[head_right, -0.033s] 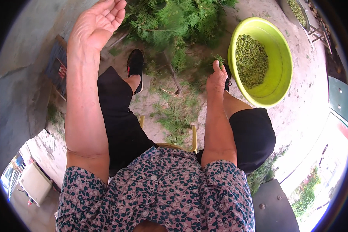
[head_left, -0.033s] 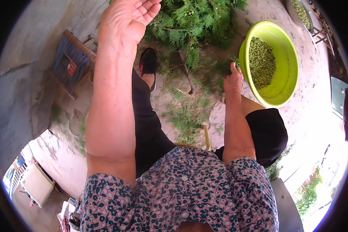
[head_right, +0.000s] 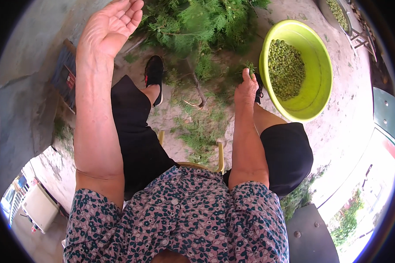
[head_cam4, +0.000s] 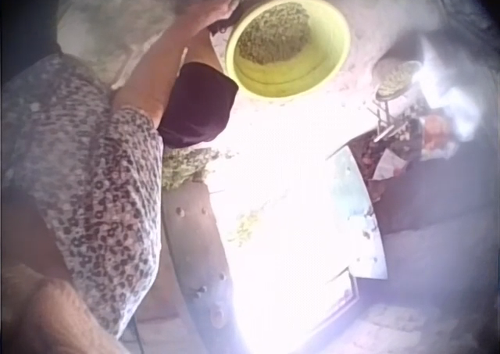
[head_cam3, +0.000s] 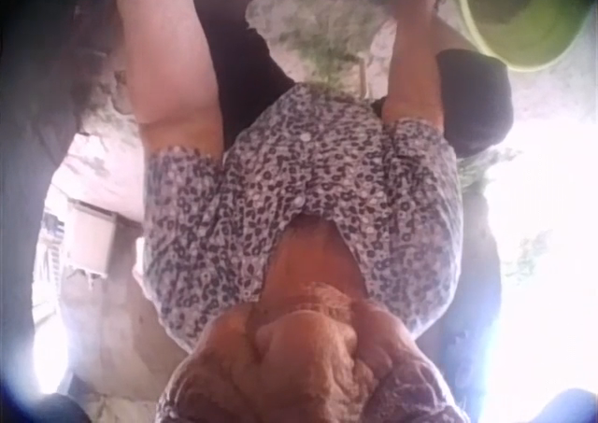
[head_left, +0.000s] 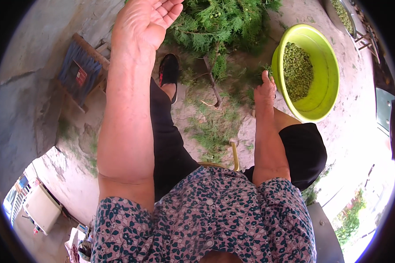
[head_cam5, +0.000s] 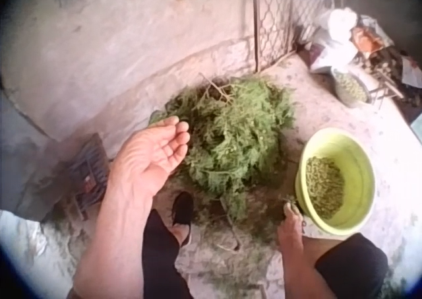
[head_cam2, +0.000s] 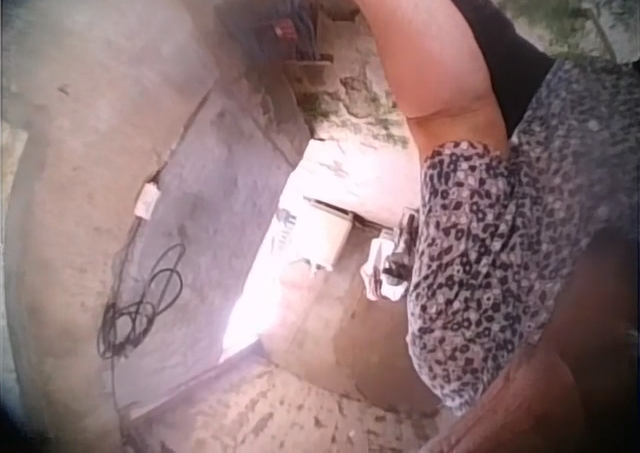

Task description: The person plucks small green seeds or buds from conifer-like branches by hand and drops them into a green plastic bucket.

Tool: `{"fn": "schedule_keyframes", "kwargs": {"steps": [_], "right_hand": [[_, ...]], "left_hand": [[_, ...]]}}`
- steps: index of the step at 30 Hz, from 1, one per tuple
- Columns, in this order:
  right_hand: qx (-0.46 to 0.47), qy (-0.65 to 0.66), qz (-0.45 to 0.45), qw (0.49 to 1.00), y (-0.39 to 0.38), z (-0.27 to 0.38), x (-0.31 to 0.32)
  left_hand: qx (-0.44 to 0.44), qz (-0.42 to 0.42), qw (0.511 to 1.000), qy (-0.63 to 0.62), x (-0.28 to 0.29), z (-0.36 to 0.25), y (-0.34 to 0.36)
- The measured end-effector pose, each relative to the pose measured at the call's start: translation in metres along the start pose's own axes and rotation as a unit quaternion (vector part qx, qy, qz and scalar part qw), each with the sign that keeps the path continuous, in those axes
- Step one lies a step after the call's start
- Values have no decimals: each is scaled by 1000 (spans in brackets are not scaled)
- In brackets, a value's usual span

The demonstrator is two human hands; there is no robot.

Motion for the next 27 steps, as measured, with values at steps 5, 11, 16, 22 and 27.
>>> {"fn": "schedule_keyframes", "kwargs": {"steps": [5, 11, 16, 22, 27], "right_hand": [[77, -33, 76, 994, 50, -23, 19], [355, -514, -51, 779, 25, 4, 9], [368, -218, -102, 898, 57, -4, -1], [363, -194, 139, 901, 2, -24, -83], [530, -341, 254, 733, -15, -58, -155]], "left_hand": [[-1, -16, 1000, 5, 0, -4, -2], [-28, -21, 999, 0, -1, -9, -16], [-21, -8, 1000, -19, 13, -10, 2], [-31, -20, 998, -50, 27, -20, 8], [-33, -77, 991, -102, 32, -24, 6]]}}
Point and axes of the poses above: each hand's wrist, its own y-axis towards the middle knuckle, its own x-axis out of the back of the hand, z = x × y, the point moved 4 cm from there along y, towards the middle knuckle, and after that the axes turned 10 degrees about -z, right-handed, at the moved point
